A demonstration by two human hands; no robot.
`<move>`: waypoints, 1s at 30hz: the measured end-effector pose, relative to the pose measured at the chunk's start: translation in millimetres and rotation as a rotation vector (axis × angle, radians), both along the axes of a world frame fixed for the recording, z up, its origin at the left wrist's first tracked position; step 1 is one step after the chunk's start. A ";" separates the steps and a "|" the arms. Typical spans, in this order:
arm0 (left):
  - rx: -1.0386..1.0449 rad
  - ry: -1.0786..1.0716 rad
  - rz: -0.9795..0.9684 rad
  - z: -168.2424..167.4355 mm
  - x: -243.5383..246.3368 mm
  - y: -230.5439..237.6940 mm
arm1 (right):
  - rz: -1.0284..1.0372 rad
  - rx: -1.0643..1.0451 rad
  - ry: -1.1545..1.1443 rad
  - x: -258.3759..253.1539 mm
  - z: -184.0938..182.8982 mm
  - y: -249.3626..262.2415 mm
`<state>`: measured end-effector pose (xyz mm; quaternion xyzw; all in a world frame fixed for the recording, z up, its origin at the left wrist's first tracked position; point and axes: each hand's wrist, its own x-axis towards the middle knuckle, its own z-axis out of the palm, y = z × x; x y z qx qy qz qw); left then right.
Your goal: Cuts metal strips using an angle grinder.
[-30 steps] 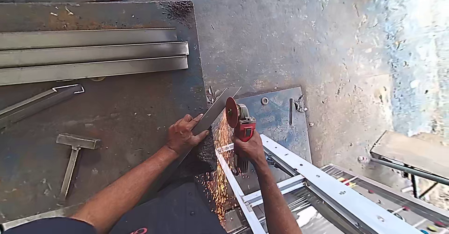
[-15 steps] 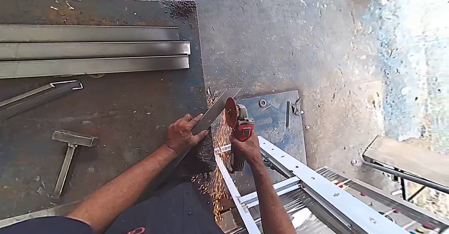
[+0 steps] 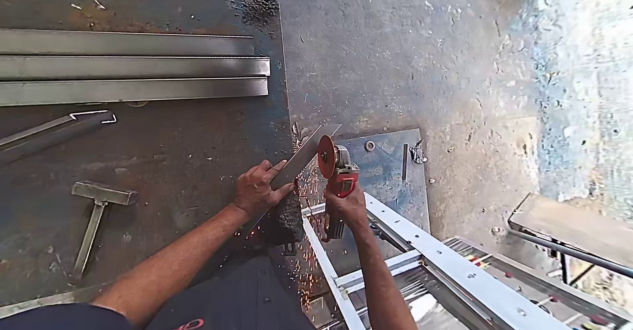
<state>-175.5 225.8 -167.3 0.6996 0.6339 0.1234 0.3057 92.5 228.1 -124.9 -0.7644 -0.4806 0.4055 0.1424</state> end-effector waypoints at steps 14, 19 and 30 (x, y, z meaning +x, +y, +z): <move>-0.009 -0.009 0.002 1.7 0.0 -0.3 | 0.029 -0.002 -0.022 3.9 -3.2 -1.2; -0.011 0.000 -0.004 2.1 0.2 0.2 | 0.036 -0.004 -0.028 5.2 -4.7 -1.2; -0.007 0.000 -0.001 2.5 0.5 0.2 | 0.047 0.018 -0.010 6.8 -7.7 5.8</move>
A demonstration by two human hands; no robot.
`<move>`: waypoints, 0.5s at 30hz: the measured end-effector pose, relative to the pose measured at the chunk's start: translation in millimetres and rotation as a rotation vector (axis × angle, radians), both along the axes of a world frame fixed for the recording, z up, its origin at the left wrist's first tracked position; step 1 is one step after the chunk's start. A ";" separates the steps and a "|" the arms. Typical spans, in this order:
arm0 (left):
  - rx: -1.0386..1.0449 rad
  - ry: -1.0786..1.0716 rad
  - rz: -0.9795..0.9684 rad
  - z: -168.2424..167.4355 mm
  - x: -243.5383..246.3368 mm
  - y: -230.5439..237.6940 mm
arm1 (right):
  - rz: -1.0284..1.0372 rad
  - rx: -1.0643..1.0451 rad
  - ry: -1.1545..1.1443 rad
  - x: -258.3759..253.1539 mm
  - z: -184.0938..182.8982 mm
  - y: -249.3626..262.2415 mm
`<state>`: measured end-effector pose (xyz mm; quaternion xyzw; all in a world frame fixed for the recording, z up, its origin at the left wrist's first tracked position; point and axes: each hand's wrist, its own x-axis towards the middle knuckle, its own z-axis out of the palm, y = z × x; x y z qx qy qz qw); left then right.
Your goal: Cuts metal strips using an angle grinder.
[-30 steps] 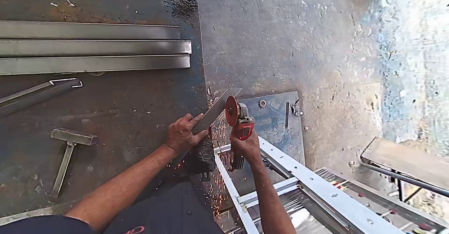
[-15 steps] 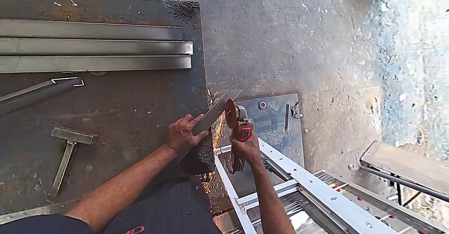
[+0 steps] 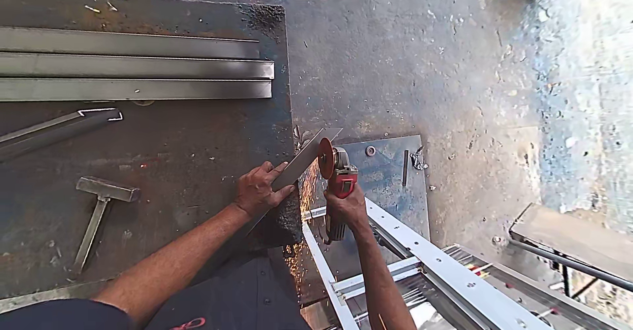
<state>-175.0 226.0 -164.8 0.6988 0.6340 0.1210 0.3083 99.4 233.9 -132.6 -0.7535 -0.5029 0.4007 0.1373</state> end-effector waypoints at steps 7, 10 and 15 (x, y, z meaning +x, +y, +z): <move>0.010 -0.010 0.001 -3.1 0.2 -0.1 | 0.014 0.004 -0.031 -0.9 -0.3 4.1; 0.012 -0.010 0.001 -2.3 0.0 0.4 | 0.013 -0.008 -0.025 -0.5 -0.6 6.1; -0.010 -0.005 -0.003 -0.6 0.5 0.1 | 0.009 -0.001 -0.010 -2.5 1.7 10.6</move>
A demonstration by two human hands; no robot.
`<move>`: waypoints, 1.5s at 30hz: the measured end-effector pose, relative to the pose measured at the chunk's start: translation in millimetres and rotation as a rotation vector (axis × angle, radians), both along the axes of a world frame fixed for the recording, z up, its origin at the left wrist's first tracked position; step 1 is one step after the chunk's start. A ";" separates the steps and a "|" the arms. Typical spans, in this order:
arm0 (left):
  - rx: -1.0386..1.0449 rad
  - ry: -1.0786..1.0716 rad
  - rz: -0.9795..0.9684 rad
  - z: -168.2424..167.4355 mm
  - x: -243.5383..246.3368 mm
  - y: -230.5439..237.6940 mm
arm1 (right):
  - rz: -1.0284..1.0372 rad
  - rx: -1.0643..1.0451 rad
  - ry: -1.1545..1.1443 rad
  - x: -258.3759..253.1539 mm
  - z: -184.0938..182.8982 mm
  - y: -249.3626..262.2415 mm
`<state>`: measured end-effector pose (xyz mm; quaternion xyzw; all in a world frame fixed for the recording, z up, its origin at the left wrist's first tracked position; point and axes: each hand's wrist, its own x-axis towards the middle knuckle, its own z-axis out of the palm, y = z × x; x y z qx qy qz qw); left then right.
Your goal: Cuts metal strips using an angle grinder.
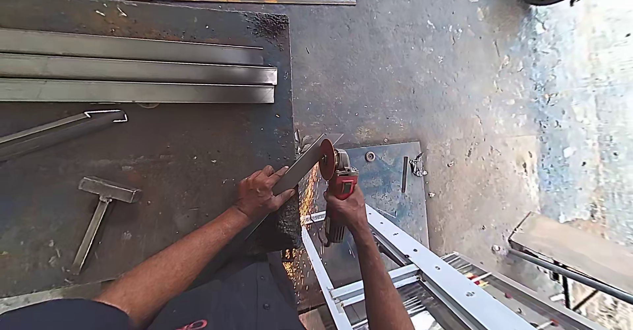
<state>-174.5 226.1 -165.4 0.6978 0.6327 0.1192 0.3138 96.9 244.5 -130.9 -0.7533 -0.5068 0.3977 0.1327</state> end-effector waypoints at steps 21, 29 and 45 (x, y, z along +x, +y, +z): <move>0.033 -0.011 0.004 -2.3 0.2 0.0 | 0.016 -0.006 -0.017 1.9 -1.2 7.3; 0.034 -0.001 -0.004 -2.2 0.5 0.2 | 0.022 -0.031 -0.003 4.2 -2.3 13.2; 0.025 -0.002 -0.003 -1.3 0.4 0.7 | 0.018 -0.050 -0.031 -2.5 4.9 24.8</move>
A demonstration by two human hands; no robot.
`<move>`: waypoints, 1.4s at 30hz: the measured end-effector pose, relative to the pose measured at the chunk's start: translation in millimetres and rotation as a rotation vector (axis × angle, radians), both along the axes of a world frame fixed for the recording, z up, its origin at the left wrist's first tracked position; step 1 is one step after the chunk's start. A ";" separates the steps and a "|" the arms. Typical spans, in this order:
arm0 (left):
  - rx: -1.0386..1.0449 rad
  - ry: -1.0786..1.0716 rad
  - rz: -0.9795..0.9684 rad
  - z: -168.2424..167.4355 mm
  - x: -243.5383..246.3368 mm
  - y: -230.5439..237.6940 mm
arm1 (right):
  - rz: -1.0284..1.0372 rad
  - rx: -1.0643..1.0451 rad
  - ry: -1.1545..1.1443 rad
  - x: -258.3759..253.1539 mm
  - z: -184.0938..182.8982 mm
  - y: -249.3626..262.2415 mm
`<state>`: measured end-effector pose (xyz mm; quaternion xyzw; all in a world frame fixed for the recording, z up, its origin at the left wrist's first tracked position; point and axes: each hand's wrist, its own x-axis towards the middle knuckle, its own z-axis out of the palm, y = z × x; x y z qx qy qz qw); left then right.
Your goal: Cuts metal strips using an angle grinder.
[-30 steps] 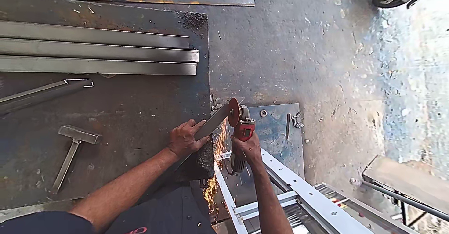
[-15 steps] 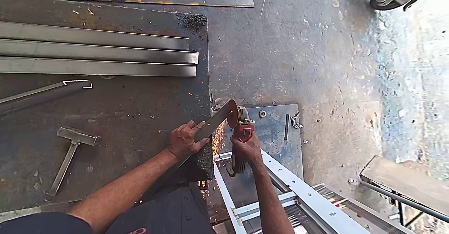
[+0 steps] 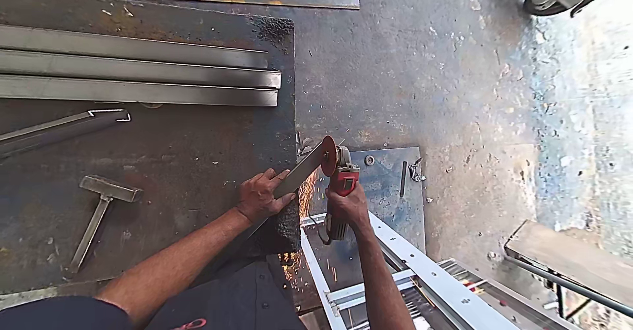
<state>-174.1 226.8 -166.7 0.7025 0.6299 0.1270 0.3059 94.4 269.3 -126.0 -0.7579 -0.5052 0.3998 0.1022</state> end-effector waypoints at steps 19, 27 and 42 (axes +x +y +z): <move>-0.022 0.009 0.001 2.2 -1.1 1.2 | -0.135 0.155 0.172 -8.3 18.2 -25.4; -0.075 0.047 -0.005 8.3 0.7 3.4 | -0.405 0.159 0.361 6.3 30.0 -113.3; -0.534 -0.099 0.178 41.9 -7.6 5.5 | -0.518 0.113 0.210 51.9 20.8 -248.6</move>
